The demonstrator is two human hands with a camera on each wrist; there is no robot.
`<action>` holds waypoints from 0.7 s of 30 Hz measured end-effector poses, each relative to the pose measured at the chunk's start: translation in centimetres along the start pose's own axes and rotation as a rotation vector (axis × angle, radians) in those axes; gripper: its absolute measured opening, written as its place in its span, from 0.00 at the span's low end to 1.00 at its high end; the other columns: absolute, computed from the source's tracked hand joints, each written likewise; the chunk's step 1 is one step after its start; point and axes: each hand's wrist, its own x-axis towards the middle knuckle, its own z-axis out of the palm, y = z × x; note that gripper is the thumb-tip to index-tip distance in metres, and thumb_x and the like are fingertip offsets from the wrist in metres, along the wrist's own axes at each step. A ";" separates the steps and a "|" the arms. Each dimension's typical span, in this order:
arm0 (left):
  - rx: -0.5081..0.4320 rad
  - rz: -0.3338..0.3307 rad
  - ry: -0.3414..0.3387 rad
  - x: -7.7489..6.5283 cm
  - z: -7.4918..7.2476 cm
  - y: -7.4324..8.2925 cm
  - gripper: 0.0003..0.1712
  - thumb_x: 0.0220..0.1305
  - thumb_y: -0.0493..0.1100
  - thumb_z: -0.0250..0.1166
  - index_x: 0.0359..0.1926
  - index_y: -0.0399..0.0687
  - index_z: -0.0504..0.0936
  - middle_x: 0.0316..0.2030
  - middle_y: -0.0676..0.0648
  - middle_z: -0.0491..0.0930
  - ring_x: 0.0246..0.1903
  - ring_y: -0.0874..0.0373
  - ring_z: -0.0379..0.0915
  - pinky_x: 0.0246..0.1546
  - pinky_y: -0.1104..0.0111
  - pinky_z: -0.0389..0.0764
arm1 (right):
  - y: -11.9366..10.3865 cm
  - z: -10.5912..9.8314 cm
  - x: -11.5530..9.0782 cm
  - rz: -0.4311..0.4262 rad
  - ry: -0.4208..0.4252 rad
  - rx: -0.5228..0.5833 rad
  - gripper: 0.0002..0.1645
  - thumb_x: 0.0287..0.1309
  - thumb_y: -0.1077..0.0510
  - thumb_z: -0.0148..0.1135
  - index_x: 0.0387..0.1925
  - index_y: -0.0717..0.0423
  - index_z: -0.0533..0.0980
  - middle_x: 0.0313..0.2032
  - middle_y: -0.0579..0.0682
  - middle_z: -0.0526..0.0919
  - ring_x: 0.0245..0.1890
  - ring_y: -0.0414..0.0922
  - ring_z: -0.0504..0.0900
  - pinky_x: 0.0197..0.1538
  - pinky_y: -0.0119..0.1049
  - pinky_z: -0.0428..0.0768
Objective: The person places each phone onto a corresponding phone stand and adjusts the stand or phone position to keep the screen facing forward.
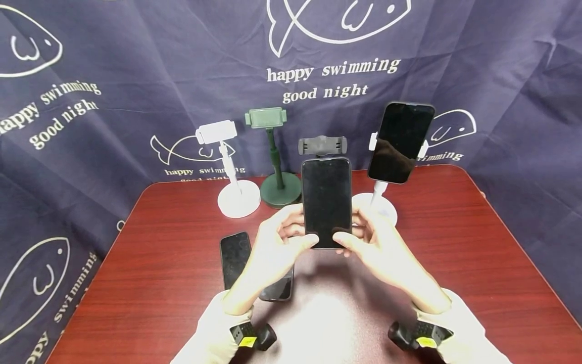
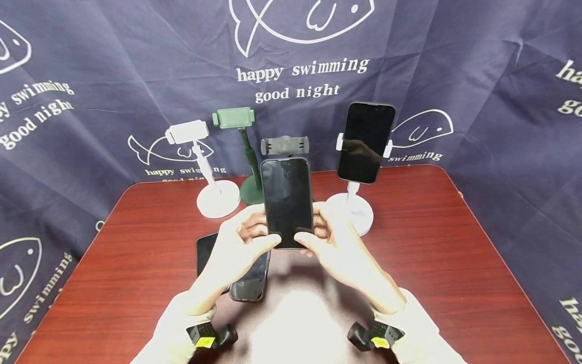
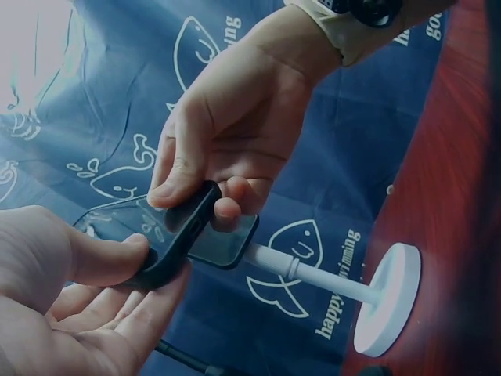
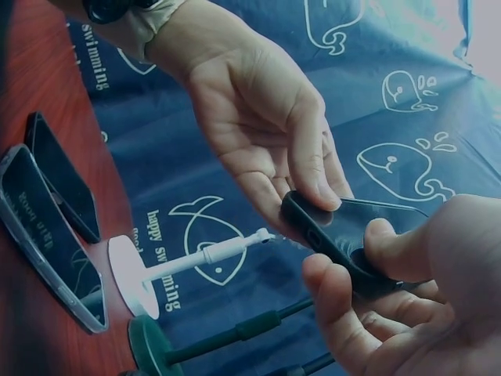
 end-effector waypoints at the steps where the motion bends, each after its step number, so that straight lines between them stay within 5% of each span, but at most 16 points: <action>1: 0.009 -0.006 0.011 0.0 0.0 0.0 0.31 0.58 0.34 0.74 0.64 0.48 0.80 0.46 0.41 0.87 0.40 0.56 0.84 0.44 0.70 0.84 | 0.0 0.0 0.0 -0.011 -0.001 0.002 0.21 0.63 0.73 0.65 0.55 0.66 0.70 0.49 0.66 0.84 0.37 0.41 0.89 0.34 0.43 0.88; 12: 0.006 0.025 0.043 -0.2 0.1 0.0 0.30 0.55 0.28 0.73 0.60 0.42 0.81 0.42 0.38 0.86 0.35 0.59 0.82 0.40 0.72 0.83 | -0.2 0.1 -0.3 -0.083 0.122 -0.152 0.21 0.60 0.68 0.71 0.53 0.56 0.77 0.39 0.51 0.88 0.36 0.39 0.87 0.41 0.29 0.84; 21: 0.012 0.033 0.013 -0.3 0.2 -0.2 0.28 0.55 0.28 0.72 0.58 0.42 0.82 0.42 0.39 0.87 0.35 0.58 0.82 0.40 0.71 0.82 | -0.3 -0.4 -0.3 -0.154 0.217 -0.190 0.21 0.60 0.70 0.70 0.53 0.55 0.78 0.35 0.48 0.86 0.36 0.36 0.86 0.45 0.26 0.83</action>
